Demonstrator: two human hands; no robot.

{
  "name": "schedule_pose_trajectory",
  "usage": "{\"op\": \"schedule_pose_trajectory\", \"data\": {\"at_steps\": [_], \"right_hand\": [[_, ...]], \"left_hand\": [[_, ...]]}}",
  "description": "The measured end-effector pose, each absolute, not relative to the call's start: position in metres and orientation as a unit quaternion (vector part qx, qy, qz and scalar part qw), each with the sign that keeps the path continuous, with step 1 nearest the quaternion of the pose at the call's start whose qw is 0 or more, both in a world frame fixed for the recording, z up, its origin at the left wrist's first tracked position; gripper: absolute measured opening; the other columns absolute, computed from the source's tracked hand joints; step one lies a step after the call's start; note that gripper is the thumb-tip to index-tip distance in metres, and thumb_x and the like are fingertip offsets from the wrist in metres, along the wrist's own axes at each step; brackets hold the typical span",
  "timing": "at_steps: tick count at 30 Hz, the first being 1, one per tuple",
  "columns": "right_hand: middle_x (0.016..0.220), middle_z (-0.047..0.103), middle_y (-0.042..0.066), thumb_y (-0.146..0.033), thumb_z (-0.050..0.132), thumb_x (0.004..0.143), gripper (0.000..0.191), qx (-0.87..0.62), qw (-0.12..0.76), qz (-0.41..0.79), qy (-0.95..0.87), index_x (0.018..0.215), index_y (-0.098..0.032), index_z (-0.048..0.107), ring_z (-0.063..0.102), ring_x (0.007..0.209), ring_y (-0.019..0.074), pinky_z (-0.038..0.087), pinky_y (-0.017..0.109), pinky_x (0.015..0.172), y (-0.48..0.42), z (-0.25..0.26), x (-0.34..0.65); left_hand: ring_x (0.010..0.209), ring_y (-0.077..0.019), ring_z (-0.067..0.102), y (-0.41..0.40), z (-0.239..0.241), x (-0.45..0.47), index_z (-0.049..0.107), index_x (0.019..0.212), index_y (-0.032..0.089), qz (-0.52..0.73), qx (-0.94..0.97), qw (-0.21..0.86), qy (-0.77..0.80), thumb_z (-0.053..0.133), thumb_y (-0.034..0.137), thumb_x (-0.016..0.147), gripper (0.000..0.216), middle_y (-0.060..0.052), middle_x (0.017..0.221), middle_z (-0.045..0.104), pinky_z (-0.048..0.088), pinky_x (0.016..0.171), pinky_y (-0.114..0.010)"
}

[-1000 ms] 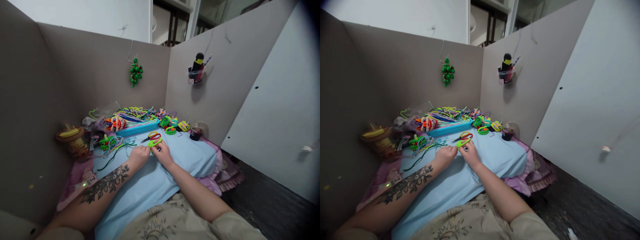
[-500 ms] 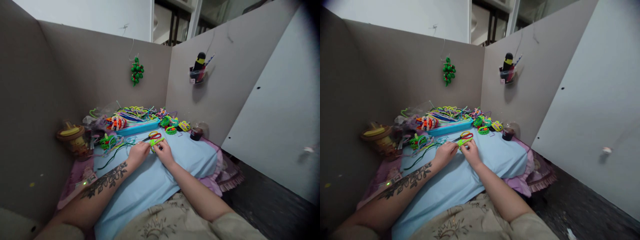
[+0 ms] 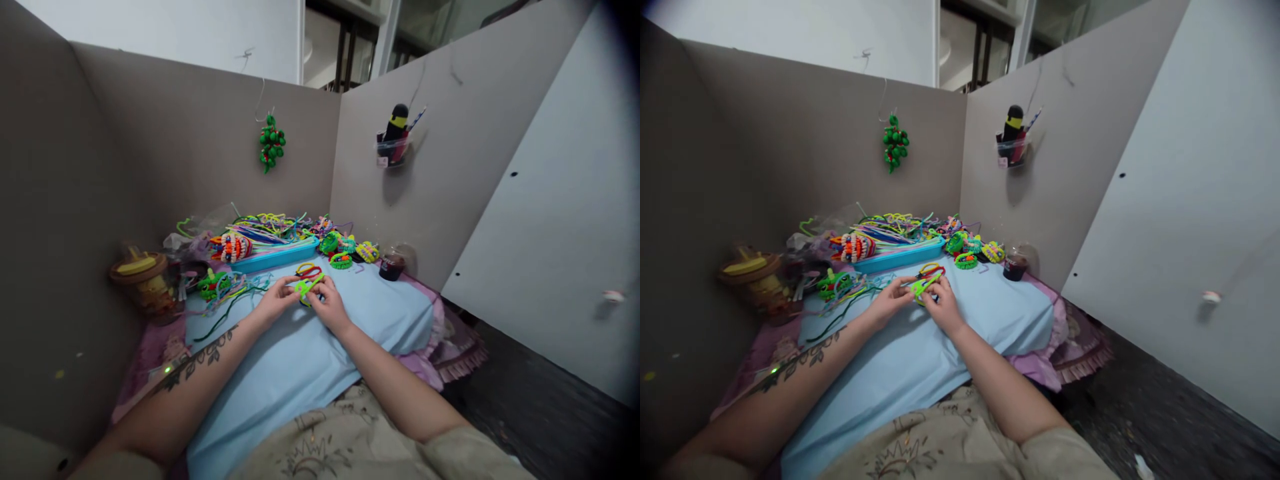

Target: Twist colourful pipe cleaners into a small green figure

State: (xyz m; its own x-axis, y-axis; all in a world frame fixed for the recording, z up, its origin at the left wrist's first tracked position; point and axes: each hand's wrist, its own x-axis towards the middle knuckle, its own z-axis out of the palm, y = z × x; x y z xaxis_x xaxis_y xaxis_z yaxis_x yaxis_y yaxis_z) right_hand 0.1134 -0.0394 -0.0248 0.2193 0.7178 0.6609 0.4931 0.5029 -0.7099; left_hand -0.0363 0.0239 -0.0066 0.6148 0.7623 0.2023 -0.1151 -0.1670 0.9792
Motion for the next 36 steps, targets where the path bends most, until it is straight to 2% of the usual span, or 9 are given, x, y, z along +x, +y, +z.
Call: {"op": "schedule_pose_trajectory", "data": {"at_steps": [3,5,8,10,14,21,28,31,36], "right_hand": [[0.096,0.051,0.005,-0.023,0.055,0.076,0.007,-0.485,0.606,0.082,-0.625,0.071,-0.021,0.059,0.05,0.097,0.0182,0.04,0.032,0.088,-0.038,-0.025,0.114],[0.095,0.052,0.005,-0.023,0.056,0.076,0.006,-0.497,0.612,0.067,-0.611,0.072,-0.021,0.06,0.05,0.097,0.0189,0.04,0.034,0.088,-0.037,-0.026,0.115],[0.09,0.053,0.005,-0.024,0.054,0.076,0.007,-0.522,0.636,0.045,-0.567,0.08,-0.021,0.059,0.052,0.09,0.0185,0.044,0.031,0.078,-0.035,-0.029,0.119],[0.089,0.054,0.005,-0.023,0.052,0.077,0.014,-0.531,0.645,0.039,-0.547,0.089,-0.021,0.057,0.052,0.086,0.0176,0.045,0.029,0.071,-0.034,-0.03,0.121],[0.092,0.056,0.005,-0.021,0.05,0.077,0.023,-0.541,0.633,0.047,-0.552,0.099,-0.021,0.057,0.053,0.078,0.0157,0.045,0.027,0.065,-0.033,-0.03,0.125],[0.081,0.058,0.004,-0.019,0.047,0.076,0.014,-0.539,0.624,0.042,-0.564,0.081,-0.021,0.061,0.053,0.078,0.0167,0.045,0.028,0.066,-0.03,-0.032,0.13],[0.079,0.058,0.003,-0.019,0.047,0.078,0.013,-0.518,0.62,0.007,-0.589,0.076,-0.022,0.059,0.054,0.079,0.0168,0.044,0.03,0.074,-0.033,-0.033,0.127],[0.079,0.06,0.003,-0.019,0.046,0.077,0.014,-0.521,0.612,0.029,-0.594,0.077,-0.022,0.06,0.055,0.078,0.0167,0.045,0.031,0.075,-0.032,-0.034,0.125],[0.073,0.06,0.001,-0.022,0.05,0.074,0.011,-0.514,0.623,0.119,-0.578,0.076,-0.02,0.06,0.054,0.067,0.0145,0.045,0.027,0.065,-0.028,-0.038,0.126]], "left_hand": [[0.071,-0.0144,0.06,0.019,-0.002,-0.034,0.053,0.105,0.015,0.39,0.639,0.612,0.253,0.071,0.036,0.062,0.051,-0.003,0.076,0.064,0.045,0.068,-0.027],[0.068,-0.014,0.06,0.019,-0.001,-0.034,0.055,0.101,0.014,0.413,0.626,0.603,0.273,0.073,0.036,0.059,0.05,-0.002,0.072,0.063,0.046,0.066,-0.027],[0.064,-0.013,0.059,0.02,0.0,-0.033,0.055,0.099,0.013,0.424,0.615,0.597,0.293,0.073,0.037,0.058,0.05,0.0,0.067,0.062,0.045,0.062,-0.025],[0.063,-0.0125,0.059,0.021,0.0,-0.034,0.055,0.099,0.013,0.422,0.611,0.602,0.295,0.073,0.036,0.058,0.05,0.0,0.067,0.062,0.045,0.061,-0.024],[0.063,-0.0125,0.059,0.02,0.0,-0.033,0.056,0.098,0.013,0.413,0.616,0.607,0.286,0.074,0.034,0.058,0.049,0.0,0.068,0.063,0.045,0.061,-0.024],[0.063,-0.0127,0.06,0.017,-0.009,-0.03,0.055,0.1,0.014,0.393,0.621,0.617,0.282,0.073,0.036,0.059,0.05,-0.002,0.07,0.064,0.045,0.061,-0.024],[0.061,-0.0119,0.058,0.021,-0.021,-0.028,0.053,0.103,0.014,0.472,0.599,0.559,0.326,0.068,0.037,0.064,0.048,0.002,0.064,0.059,0.044,0.06,-0.023],[0.063,-0.0115,0.057,0.021,-0.027,-0.027,0.053,0.103,0.014,0.474,0.613,0.553,0.308,0.066,0.038,0.066,0.046,0.001,0.067,0.06,0.043,0.06,-0.022],[0.068,-0.0121,0.058,0.022,-0.036,-0.025,0.054,0.103,0.014,0.473,0.647,0.53,0.276,0.063,0.038,0.071,0.041,-0.003,0.078,0.063,0.045,0.065,-0.024]]}}
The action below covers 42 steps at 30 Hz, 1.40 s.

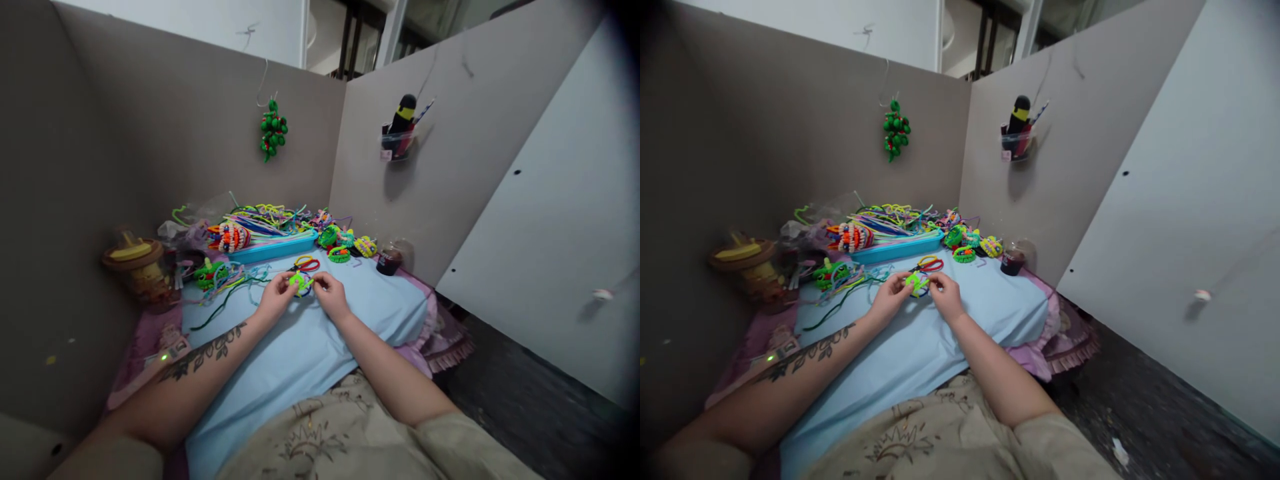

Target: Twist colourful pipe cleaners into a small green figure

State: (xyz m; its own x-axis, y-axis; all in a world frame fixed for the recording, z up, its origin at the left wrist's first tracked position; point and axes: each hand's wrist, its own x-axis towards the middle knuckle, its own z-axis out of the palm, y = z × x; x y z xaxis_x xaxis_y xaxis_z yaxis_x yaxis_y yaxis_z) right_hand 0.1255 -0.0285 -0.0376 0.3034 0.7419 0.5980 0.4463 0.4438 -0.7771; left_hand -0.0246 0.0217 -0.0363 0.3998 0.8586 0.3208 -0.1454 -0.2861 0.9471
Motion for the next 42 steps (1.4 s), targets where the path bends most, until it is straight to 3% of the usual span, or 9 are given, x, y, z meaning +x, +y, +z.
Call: {"op": "schedule_pose_trajectory", "data": {"at_steps": [11,18,24,30,42], "right_hand": [[0.067,0.057,-0.002,-0.027,0.064,0.063,0.017,-0.457,0.626,0.318,-0.546,0.076,-0.018,0.057,0.051,0.058,0.0105,0.042,0.023,0.056,-0.0198,-0.0433,0.1283],[0.062,0.051,-0.006,-0.027,0.064,0.063,0.021,-0.463,0.621,0.373,-0.511,0.079,-0.019,0.051,0.036,0.038,0.004,0.028,0.019,0.037,-0.0229,-0.0397,0.1283],[0.065,0.051,-0.007,-0.028,0.064,0.062,0.026,-0.459,0.646,0.368,-0.486,0.077,-0.02,0.044,0.045,0.042,0.005,0.035,0.018,0.039,-0.0253,-0.0372,0.1287],[0.059,0.047,-0.009,-0.029,0.063,0.065,0.027,-0.443,0.626,0.402,-0.5,0.078,-0.021,0.041,0.042,0.036,0.0038,0.025,0.015,0.033,-0.0251,-0.0388,0.1301],[0.059,0.041,-0.009,-0.031,0.059,0.072,0.023,-0.404,0.614,0.415,-0.535,0.085,-0.023,0.04,0.031,0.039,0.0041,0.023,0.017,0.037,-0.0237,-0.043,0.1281]], "left_hand": [[0.069,-0.0138,0.058,0.021,-0.0374,-0.0198,0.055,0.102,0.014,0.46,0.681,0.49,0.291,0.062,0.039,0.071,0.041,-0.004,0.08,0.063,0.045,0.065,-0.025],[0.067,-0.0131,0.057,0.0229,-0.0406,-0.0171,0.053,0.102,0.014,0.451,0.684,0.501,0.279,0.062,0.037,0.071,0.039,-0.003,0.076,0.062,0.043,0.063,-0.024],[0.078,-0.0152,0.06,0.0225,-0.0426,-0.0166,0.05,0.105,0.015,0.451,0.683,0.518,0.248,0.068,0.027,0.064,0.046,-0.005,0.087,0.064,0.044,0.072,-0.027],[0.062,-0.0112,0.056,0.0197,-0.0403,-0.018,0.048,0.11,0.016,0.44,0.689,0.516,0.257,0.065,0.027,0.067,0.047,-0.001,0.072,0.062,0.041,0.058,-0.022],[0.048,-0.0061,0.045,0.0175,-0.0333,-0.019,0.05,0.106,0.015,0.439,0.648,0.568,0.255,0.067,0.025,0.064,0.046,0.005,0.059,0.053,0.031,0.048,-0.018]]}}
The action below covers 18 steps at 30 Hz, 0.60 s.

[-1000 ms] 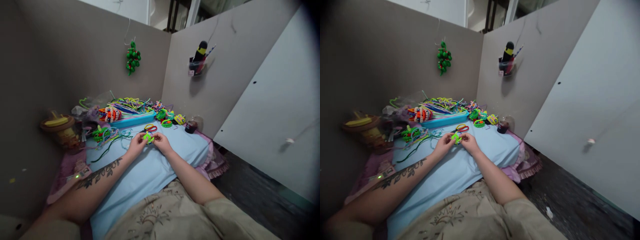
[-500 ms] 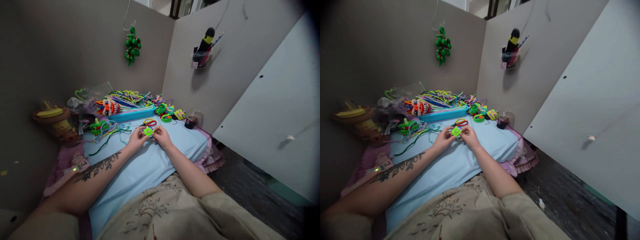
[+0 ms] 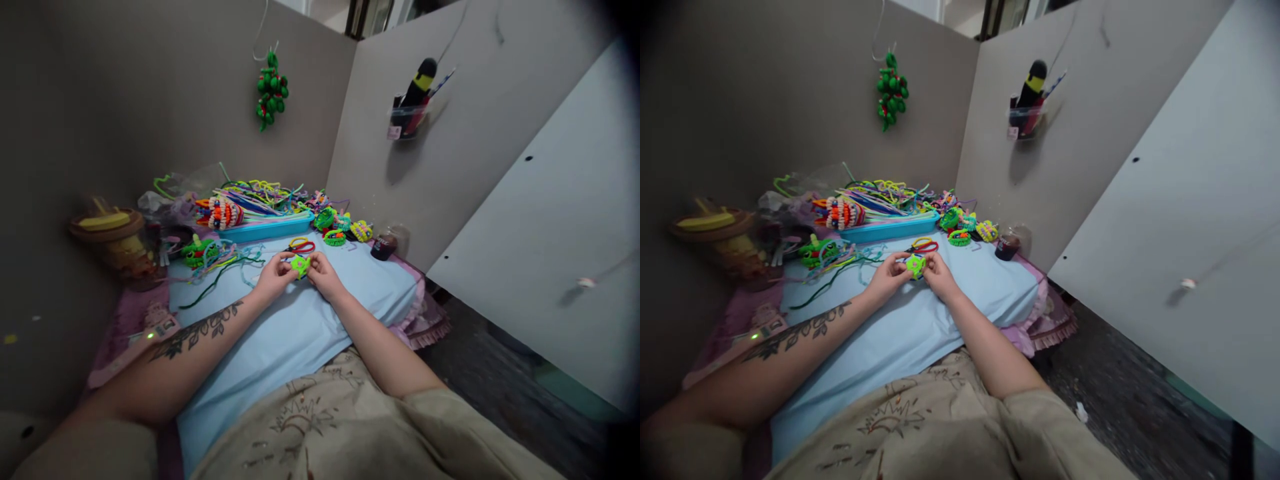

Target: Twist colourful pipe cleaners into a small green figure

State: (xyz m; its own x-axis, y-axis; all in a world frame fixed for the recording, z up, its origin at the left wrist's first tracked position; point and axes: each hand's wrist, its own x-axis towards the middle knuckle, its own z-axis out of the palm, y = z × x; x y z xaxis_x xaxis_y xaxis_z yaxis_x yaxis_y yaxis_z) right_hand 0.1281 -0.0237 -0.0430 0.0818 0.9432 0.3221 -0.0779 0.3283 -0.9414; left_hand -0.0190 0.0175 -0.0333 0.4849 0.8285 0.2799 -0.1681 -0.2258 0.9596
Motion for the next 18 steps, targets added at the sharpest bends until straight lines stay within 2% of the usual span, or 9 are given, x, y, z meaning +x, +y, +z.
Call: {"op": "schedule_pose_trajectory", "data": {"at_steps": [4,7,10,18], "right_hand": [[0.071,0.05,-0.005,-0.025,0.06,0.07,0.025,-0.404,0.627,0.386,-0.543,0.087,-0.023,0.043,0.047,0.056,0.0077,0.036,0.019,0.051,-0.0243,-0.0423,0.1273],[0.081,0.054,-0.003,-0.021,0.063,0.065,0.032,-0.416,0.622,0.365,-0.554,0.091,-0.022,0.045,0.054,0.07,0.0111,0.042,0.023,0.063,-0.0234,-0.0427,0.1274],[0.081,0.055,-0.003,-0.021,0.065,0.061,0.036,-0.435,0.614,0.359,-0.552,0.091,-0.022,0.045,0.054,0.068,0.0112,0.041,0.023,0.061,-0.021,-0.0446,0.1282],[0.064,0.047,-0.007,-0.018,0.059,0.062,0.028,-0.432,0.63,0.353,-0.54,0.085,-0.022,0.043,0.045,0.055,0.0087,0.035,0.02,0.053,-0.0201,-0.0462,0.1286]], "left_hand": [[0.05,-0.0065,0.047,0.0185,-0.0335,-0.0187,0.052,0.103,0.015,0.441,0.637,0.578,0.256,0.067,0.026,0.064,0.044,0.004,0.061,0.054,0.034,0.049,-0.018],[0.06,-0.0098,0.055,0.0176,-0.0338,-0.0188,0.052,0.101,0.015,0.443,0.631,0.591,0.236,0.068,0.027,0.063,0.043,0.0,0.071,0.06,0.041,0.057,-0.021],[0.073,-0.0136,0.059,0.0156,-0.0334,-0.0193,0.051,0.103,0.015,0.446,0.64,0.584,0.224,0.069,0.028,0.063,0.045,-0.004,0.083,0.064,0.044,0.067,-0.025],[0.06,-0.0111,0.056,0.012,-0.0307,-0.0176,0.051,0.099,0.016,0.462,0.641,0.555,0.261,0.066,0.03,0.066,0.039,0.001,0.065,0.06,0.043,0.061,-0.023]]}}
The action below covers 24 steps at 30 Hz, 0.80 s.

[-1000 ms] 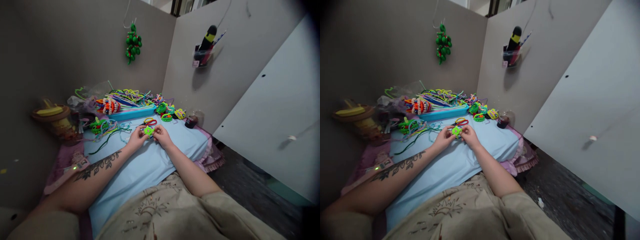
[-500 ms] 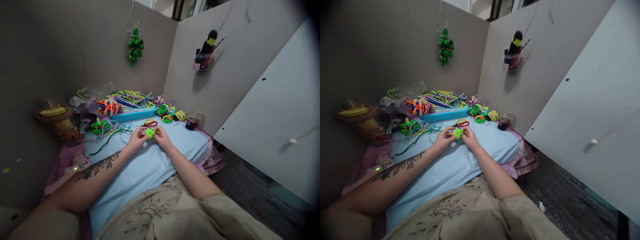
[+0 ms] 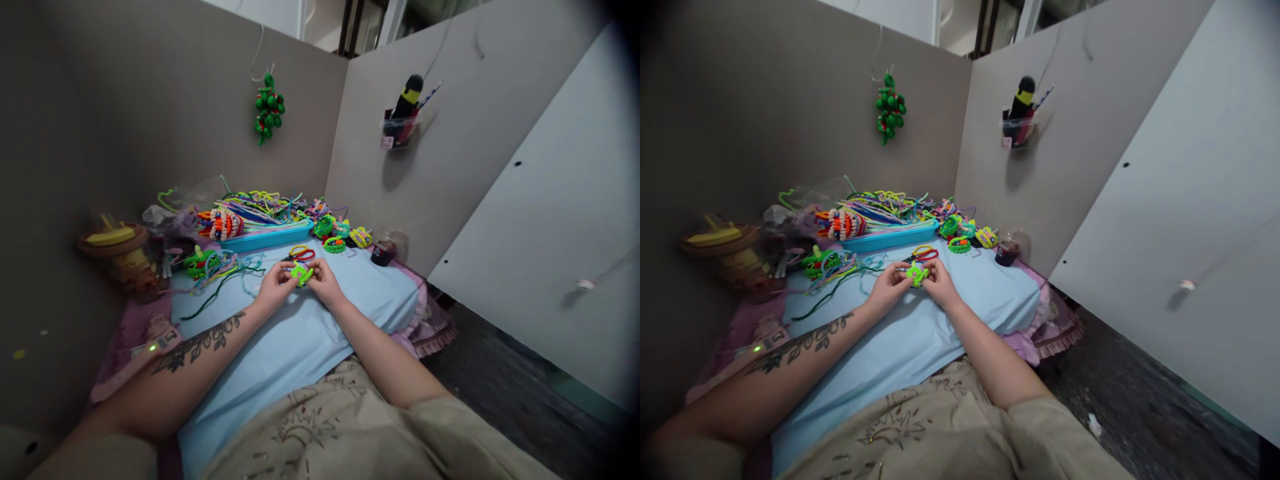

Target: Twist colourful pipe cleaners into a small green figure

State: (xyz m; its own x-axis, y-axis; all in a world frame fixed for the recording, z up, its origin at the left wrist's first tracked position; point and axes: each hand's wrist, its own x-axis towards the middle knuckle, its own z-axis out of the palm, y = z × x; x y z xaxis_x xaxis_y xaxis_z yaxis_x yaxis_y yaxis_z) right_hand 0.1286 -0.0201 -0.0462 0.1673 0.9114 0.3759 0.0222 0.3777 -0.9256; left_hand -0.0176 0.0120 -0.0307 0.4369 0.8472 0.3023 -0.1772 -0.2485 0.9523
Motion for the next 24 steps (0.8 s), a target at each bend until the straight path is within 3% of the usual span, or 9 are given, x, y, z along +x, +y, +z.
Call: {"op": "schedule_pose_trajectory", "data": {"at_steps": [15,24], "right_hand": [[0.063,0.045,-0.007,-0.011,0.052,0.058,0.028,-0.365,0.647,0.412,-0.527,0.08,-0.022,0.04,0.043,0.056,0.0089,0.034,0.02,0.054,-0.0238,-0.0426,0.1312],[0.081,0.054,-0.003,-0.02,0.062,0.064,0.032,-0.428,0.6,0.348,-0.579,0.091,-0.022,0.045,0.053,0.075,0.013,0.042,0.024,0.067,-0.0261,-0.0412,0.1267]], "left_hand": [[0.056,-0.0096,0.054,0.0057,-0.0248,-0.015,0.05,0.097,0.016,0.451,0.62,0.595,0.241,0.065,0.028,0.066,0.036,0.004,0.061,0.056,0.04,0.058,-0.021],[0.065,-0.0111,0.058,0.0109,-0.0312,-0.0154,0.048,0.097,0.017,0.468,0.616,0.58,0.252,0.065,0.031,0.067,0.037,0.001,0.07,0.06,0.043,0.064,-0.024]]}}
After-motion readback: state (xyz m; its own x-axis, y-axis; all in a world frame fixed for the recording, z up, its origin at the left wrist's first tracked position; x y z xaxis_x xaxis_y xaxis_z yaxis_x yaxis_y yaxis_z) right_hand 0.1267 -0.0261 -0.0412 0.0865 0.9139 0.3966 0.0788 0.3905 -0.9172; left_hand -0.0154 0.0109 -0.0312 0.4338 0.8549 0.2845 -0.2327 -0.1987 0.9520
